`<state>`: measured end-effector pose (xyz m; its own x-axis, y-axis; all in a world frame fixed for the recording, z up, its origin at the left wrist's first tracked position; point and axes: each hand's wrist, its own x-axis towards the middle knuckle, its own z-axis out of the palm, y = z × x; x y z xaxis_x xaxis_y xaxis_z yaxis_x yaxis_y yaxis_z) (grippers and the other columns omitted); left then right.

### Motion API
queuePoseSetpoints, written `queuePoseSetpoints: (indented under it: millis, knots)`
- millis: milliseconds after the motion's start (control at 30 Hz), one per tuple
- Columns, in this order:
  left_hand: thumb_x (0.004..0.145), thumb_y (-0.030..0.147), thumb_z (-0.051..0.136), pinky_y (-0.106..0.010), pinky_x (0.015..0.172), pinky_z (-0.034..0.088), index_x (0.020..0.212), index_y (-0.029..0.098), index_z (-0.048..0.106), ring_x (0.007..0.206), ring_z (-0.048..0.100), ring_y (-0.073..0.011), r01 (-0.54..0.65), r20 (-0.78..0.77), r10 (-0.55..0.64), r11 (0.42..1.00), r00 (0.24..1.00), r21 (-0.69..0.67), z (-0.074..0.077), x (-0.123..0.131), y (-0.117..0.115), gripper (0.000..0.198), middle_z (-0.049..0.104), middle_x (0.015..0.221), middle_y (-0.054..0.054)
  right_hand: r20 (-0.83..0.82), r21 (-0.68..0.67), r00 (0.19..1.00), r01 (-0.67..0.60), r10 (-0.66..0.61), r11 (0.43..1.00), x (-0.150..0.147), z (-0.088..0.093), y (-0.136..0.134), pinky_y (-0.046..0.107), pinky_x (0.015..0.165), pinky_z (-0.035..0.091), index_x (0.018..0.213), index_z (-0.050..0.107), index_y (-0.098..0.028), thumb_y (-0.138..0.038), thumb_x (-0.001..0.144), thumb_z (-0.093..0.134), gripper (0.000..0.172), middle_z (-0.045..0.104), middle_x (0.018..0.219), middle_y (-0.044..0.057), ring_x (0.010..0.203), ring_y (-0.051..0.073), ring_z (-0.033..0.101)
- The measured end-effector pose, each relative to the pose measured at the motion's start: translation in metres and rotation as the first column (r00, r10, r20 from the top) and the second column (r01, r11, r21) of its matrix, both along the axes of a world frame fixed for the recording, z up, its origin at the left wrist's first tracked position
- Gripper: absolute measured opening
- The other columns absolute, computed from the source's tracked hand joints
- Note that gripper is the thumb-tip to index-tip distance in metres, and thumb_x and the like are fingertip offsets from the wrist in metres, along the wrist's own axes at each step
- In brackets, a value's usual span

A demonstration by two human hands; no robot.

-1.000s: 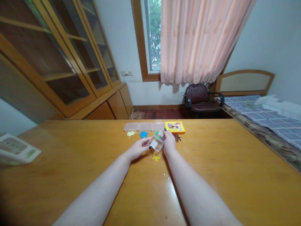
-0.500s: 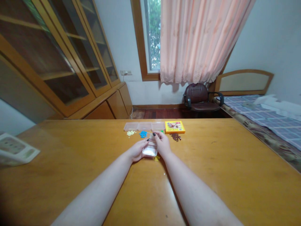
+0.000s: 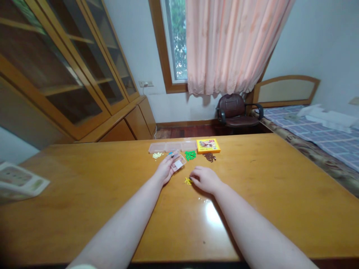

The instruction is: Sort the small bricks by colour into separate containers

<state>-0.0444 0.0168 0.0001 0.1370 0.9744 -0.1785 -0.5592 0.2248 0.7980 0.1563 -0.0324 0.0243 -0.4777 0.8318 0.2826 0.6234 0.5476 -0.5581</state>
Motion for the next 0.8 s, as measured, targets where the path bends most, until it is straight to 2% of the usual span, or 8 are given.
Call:
queuePoseSetpoints:
  millis: [100,233,367,633,733,800]
  knots:
    - [0.077,0.019,0.065,-0.036,0.081,0.054,0.112,0.016,0.059,0.095,0.065,-0.0193,-0.013,0.012,0.014,1.000,1.000,-0.024,0.000,0.002,0.000,0.035,0.067,0.106,-0.010,0.063,-0.022,0.996,-0.054,0.056,0.998,0.005,-0.002,-0.002,0.028,0.071,0.046,0.088,0.071,-0.024,-0.027,0.076,0.062,0.015,0.067,0.085,0.004,0.078,0.018,0.062]
    - [0.075,0.018,0.066,-0.038,0.085,0.052,0.108,0.015,0.061,0.091,0.065,-0.0208,0.025,0.017,-0.025,1.000,1.000,-0.006,0.001,0.003,0.001,0.034,0.068,0.104,-0.010,0.134,-0.030,0.981,-0.137,0.140,0.990,0.008,0.001,0.005,0.027,0.071,0.047,0.091,0.072,-0.025,-0.028,0.077,0.061,0.018,0.067,0.089,0.004,0.079,0.018,0.062]
    - [0.072,0.017,0.068,-0.040,0.089,0.050,0.106,0.014,0.062,0.093,0.065,-0.0222,0.054,0.022,-0.054,0.999,0.998,0.003,0.000,0.002,0.002,0.034,0.068,0.104,-0.010,0.158,0.010,0.979,-0.131,0.128,0.991,0.004,-0.003,0.006,0.027,0.067,0.046,0.084,0.073,-0.026,-0.025,0.079,0.056,0.018,0.067,0.081,0.004,0.073,0.017,0.062]
    - [0.077,0.033,0.066,-0.043,0.094,0.046,0.108,0.013,0.061,0.103,0.062,-0.0254,0.142,0.077,-0.147,0.987,0.986,0.068,-0.005,0.001,0.004,0.038,0.065,0.112,-0.013,0.107,0.052,0.989,-0.108,0.102,0.993,0.001,-0.008,0.005,0.026,0.066,0.046,0.080,0.071,-0.024,-0.024,0.080,0.055,0.016,0.066,0.078,0.004,0.072,0.016,0.061]
    - [0.075,0.031,0.068,-0.044,0.093,0.046,0.112,0.014,0.059,0.101,0.062,-0.0252,0.164,0.081,-0.172,0.981,0.982,0.101,-0.004,0.000,0.003,0.042,0.065,0.112,-0.012,0.033,0.108,0.994,-0.107,0.104,0.988,0.000,-0.006,0.005,0.026,0.067,0.047,0.081,0.071,-0.023,-0.026,0.082,0.055,0.016,0.065,0.078,0.004,0.071,0.015,0.060]
    - [0.074,0.029,0.069,-0.044,0.091,0.048,0.112,0.015,0.059,0.098,0.064,-0.0246,0.193,0.081,-0.203,0.974,0.976,0.114,-0.002,0.001,0.002,0.042,0.066,0.110,-0.012,-0.051,0.171,0.997,-0.053,0.062,0.984,-0.001,-0.007,0.008,0.026,0.067,0.047,0.083,0.070,-0.022,-0.027,0.083,0.055,0.015,0.064,0.078,0.004,0.071,0.014,0.059]
